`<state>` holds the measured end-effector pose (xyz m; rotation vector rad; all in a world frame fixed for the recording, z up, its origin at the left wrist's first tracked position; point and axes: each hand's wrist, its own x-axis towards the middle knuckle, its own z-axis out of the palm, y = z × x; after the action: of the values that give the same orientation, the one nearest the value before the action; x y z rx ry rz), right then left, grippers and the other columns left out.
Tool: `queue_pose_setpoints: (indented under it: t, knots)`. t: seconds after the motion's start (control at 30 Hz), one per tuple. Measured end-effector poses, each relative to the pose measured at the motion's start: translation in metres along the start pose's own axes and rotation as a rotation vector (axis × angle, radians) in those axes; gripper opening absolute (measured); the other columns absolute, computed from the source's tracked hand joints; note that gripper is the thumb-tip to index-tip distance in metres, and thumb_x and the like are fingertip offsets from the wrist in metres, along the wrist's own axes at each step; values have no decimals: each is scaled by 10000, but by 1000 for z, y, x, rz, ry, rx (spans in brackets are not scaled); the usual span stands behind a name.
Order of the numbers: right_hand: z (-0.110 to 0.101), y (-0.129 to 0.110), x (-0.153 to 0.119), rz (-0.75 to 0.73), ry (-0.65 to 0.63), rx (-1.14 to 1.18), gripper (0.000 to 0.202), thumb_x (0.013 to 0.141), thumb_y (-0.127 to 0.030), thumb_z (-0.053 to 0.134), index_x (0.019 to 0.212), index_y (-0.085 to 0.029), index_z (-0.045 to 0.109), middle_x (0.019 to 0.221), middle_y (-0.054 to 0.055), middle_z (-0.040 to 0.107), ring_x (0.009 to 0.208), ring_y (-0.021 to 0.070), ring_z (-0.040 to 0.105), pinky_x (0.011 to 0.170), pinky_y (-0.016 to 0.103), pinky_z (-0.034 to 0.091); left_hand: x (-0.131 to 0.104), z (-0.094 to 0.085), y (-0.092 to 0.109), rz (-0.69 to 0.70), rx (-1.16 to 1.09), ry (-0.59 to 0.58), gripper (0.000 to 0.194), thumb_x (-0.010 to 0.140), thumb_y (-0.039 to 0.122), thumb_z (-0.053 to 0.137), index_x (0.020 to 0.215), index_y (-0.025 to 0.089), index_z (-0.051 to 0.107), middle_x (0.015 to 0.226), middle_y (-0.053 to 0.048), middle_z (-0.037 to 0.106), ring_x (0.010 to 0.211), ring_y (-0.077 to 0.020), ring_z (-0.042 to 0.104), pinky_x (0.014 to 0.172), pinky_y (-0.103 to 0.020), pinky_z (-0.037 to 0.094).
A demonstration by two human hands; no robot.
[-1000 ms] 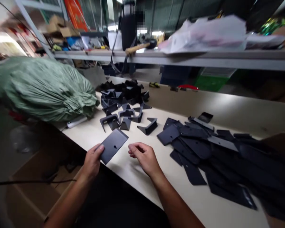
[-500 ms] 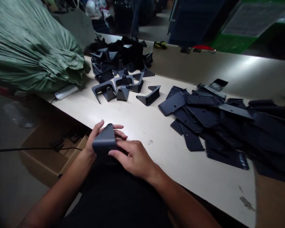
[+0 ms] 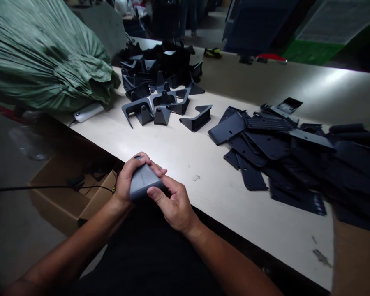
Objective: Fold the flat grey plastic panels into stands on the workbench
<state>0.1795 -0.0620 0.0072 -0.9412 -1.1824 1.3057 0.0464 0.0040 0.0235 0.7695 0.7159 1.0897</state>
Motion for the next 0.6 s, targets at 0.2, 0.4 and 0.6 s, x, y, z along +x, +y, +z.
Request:
queue_pose_setpoints:
  t: [0.2, 0.4, 0.6]
  knots:
    - [-9, -2, 7, 46, -33, -56, 354, 936, -505, 756, 1141, -219, 787, 1129, 57, 779, 1068, 254, 704, 1009, 416, 533, 2, -7, 4, -4, -69, 15, 117, 893, 298, 606, 822, 206, 621, 693, -33, 744, 760, -237, 750, 981, -478, 575]
    - [-22, 0, -3, 130, -64, -235, 295, 987, -426, 701, 1215, -264, 795, 1191, 65, 808, 1102, 266, 748, 1023, 458, 564, 10, -23, 5, -243, -304, 197, 109, 810, 294, 671, 779, 196, 633, 655, -7, 710, 747, -223, 749, 882, -399, 602]
    - [-21, 7, -6, 139, -39, -199, 292, 977, -414, 712, 1212, -278, 818, 1119, 69, 832, 1039, 272, 776, 974, 459, 597, 12, -29, 2, -325, -336, 253, 109, 790, 271, 684, 747, 182, 639, 646, -23, 708, 716, -219, 740, 816, -378, 609]
